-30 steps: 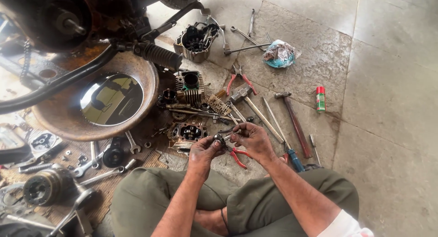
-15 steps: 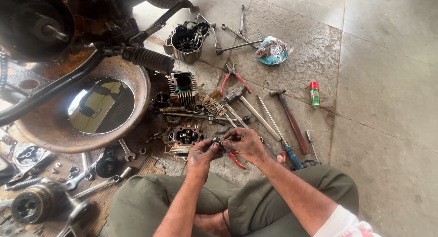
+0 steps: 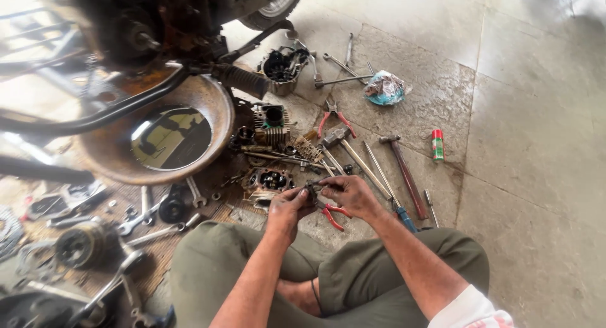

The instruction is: The person sits on the workshop floor working on a motorcycle cylinder head, using pliers and wrenches to loosen and remove small components from the assembly, turning the part over and repositioning it while handling bolts and fittings among scattered engine parts.

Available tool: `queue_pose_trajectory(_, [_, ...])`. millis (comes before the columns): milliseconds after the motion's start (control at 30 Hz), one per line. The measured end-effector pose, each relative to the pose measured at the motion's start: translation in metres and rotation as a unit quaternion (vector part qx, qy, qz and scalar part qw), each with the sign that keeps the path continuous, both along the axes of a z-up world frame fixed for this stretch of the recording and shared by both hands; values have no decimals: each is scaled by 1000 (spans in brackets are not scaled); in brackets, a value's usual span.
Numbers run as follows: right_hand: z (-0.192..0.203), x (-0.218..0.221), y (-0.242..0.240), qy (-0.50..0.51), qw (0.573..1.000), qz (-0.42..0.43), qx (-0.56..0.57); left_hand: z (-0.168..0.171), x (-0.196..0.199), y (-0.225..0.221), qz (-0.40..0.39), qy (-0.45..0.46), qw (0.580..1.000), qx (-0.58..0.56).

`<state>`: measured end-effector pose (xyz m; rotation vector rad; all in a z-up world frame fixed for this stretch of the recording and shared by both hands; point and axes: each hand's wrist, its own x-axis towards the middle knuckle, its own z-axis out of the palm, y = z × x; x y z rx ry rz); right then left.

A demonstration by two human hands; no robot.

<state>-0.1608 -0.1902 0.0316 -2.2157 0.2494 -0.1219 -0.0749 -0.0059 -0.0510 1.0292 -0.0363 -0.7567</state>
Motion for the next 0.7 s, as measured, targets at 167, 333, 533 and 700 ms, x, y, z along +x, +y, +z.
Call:
queue_pose_trajectory(167, [13, -19, 13, -37, 998, -14, 52, 21, -33, 4, 23, 92, 992, -88])
queue_pose_trajectory(333, [38, -45, 31, -123, 992, 34, -1, 31, -58, 10, 68, 151, 978, -129])
queue_pose_trajectory(533, [84, -64, 59, -143, 989, 16, 42, 65, -69, 25, 99, 120, 978, -140])
queue_pose_trajectory(700, [134, -52, 82, 34, 988, -73, -134, 110, -65, 55, 102, 66, 984, -132])
